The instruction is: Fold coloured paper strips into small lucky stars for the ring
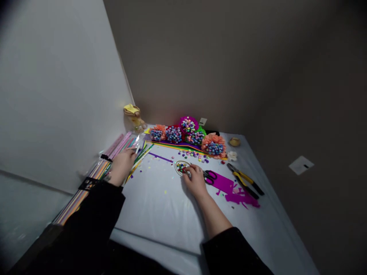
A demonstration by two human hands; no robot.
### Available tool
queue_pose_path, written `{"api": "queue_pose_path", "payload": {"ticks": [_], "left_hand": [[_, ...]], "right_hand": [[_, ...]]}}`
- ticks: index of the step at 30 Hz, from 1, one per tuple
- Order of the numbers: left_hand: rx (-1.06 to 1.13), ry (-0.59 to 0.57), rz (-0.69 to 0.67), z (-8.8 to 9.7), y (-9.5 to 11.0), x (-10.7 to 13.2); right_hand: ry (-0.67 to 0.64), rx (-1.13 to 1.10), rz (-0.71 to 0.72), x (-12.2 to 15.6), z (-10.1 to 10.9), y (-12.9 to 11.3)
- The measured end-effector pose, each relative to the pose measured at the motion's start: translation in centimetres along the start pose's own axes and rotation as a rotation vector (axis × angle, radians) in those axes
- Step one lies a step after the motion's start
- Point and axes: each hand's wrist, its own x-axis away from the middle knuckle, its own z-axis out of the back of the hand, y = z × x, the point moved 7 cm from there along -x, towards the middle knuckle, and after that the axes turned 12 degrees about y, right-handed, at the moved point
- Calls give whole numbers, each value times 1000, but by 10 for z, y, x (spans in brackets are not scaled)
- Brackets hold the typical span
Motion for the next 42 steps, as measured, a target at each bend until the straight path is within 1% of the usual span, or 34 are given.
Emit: {"api": "queue_pose_path", "payload": {"ticks": [4,6,7,9,11,13,15,17,18,19,20,21,23,26,29,32,36,38,39,42], "left_hand": [[-93,-43,43,-27,-5,-6],[-109,-32,54,-32,-6,-8],[-112,-16,50,-30,-5,-9],[-102,28,14,-21,-1,-8],[-74,64,-54,-9,10,-3],[-33,106,-149,4,31,7],[77,257,-419,23,70,25],[166,388,-643,38,105,48],[201,454,-716,44,119,58],[223,504,-763,48,131,66],[239,526,-813,49,142,73],[251,538,-846,49,151,78],[261,537,-882,45,162,83],[260,531,-883,37,166,84],[274,530,-881,32,162,85],[304,515,-851,29,157,85],[327,454,-810,21,155,86],[325,396,-798,15,158,87],[325,365,-793,13,159,87],[326,306,-772,8,163,89]], "right_hand": [[-9,3,4,0,1,-2],[-18,4,0,-1,0,-2],[-25,5,0,-1,-1,-3],[-44,7,4,-2,-4,-3],[-51,1,11,-3,-5,-6],[-15,-25,25,-5,-2,-12],[65,-77,67,-6,8,-22],[176,-136,137,-5,22,-34],[240,-156,170,-4,30,-40],[308,-168,206,-2,38,-45],[359,-167,238,0,44,-49],[387,-156,265,1,48,-52],[393,-113,285,2,52,-54],[361,-62,266,-1,51,-51],[341,-37,254,-4,49,-50],[321,34,234,-8,44,-52],[243,74,146,-11,35,-48],[216,26,58,-11,32,-43],[215,-12,-12,-10,31,-38],[223,-198,-314,-6,28,-20]]}}
